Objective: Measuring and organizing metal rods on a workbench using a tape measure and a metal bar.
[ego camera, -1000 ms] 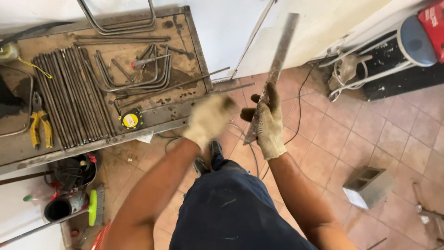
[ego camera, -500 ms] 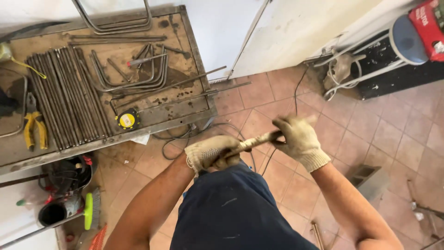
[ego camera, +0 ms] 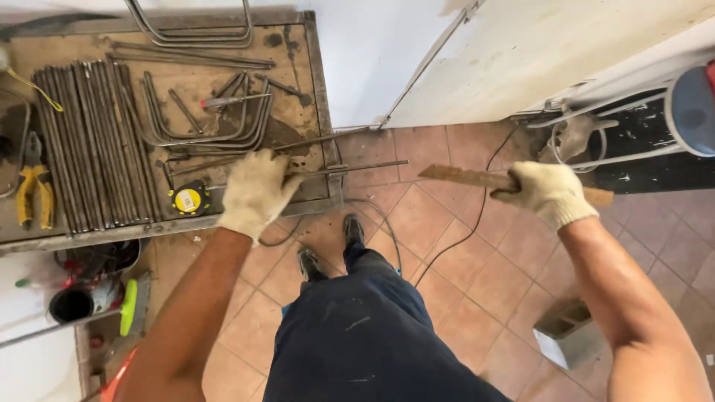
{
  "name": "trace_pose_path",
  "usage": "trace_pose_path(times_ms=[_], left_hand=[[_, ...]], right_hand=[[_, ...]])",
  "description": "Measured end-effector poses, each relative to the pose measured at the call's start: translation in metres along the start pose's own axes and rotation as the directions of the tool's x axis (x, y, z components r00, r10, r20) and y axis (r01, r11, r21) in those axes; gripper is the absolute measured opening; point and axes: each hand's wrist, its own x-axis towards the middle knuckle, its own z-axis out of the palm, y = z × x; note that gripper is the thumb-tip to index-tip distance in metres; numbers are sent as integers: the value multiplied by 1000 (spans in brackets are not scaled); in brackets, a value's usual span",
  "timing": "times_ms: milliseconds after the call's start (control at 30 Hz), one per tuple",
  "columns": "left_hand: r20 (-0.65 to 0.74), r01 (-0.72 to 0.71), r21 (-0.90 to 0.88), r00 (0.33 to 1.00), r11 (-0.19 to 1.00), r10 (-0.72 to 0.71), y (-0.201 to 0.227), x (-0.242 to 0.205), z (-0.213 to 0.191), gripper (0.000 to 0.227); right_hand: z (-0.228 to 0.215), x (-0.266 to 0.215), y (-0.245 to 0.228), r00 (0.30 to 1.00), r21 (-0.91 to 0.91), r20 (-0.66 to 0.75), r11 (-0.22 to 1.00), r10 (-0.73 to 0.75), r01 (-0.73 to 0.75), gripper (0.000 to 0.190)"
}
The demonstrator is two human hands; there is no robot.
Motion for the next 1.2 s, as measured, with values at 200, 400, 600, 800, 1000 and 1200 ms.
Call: trace_pose_path(times_ms=[200, 400, 600, 800, 1000, 1200], left_hand=[[143, 22, -152, 990, 988, 0, 9, 15, -44, 39], [238, -16, -176, 970, 984, 58, 17, 18, -48, 34], [273, -19, -239, 958, 971, 86, 32, 26, -58, 33], [188, -110, -209, 971, 972, 150, 36, 28, -48, 39], [23, -163, -124, 986, 979, 167, 39, 29, -6, 39], [33, -148, -93, 988, 985, 152, 39, 30, 3, 38]], right_hand=[[-7, 72, 5, 990, -77, -3, 987, -140, 140, 52], [-19, 86, -37, 971, -24, -39, 972, -235, 234, 52], [-13, 93, -84, 947, 71, -15, 944, -321, 321, 50], [-15, 99, -79, 925, 200, 97, 917, -368, 344, 54], [-29, 118, -75, 872, 411, 286, 873, -396, 262, 43], [-44, 120, -80, 783, 705, 462, 708, -418, -38, 32]])
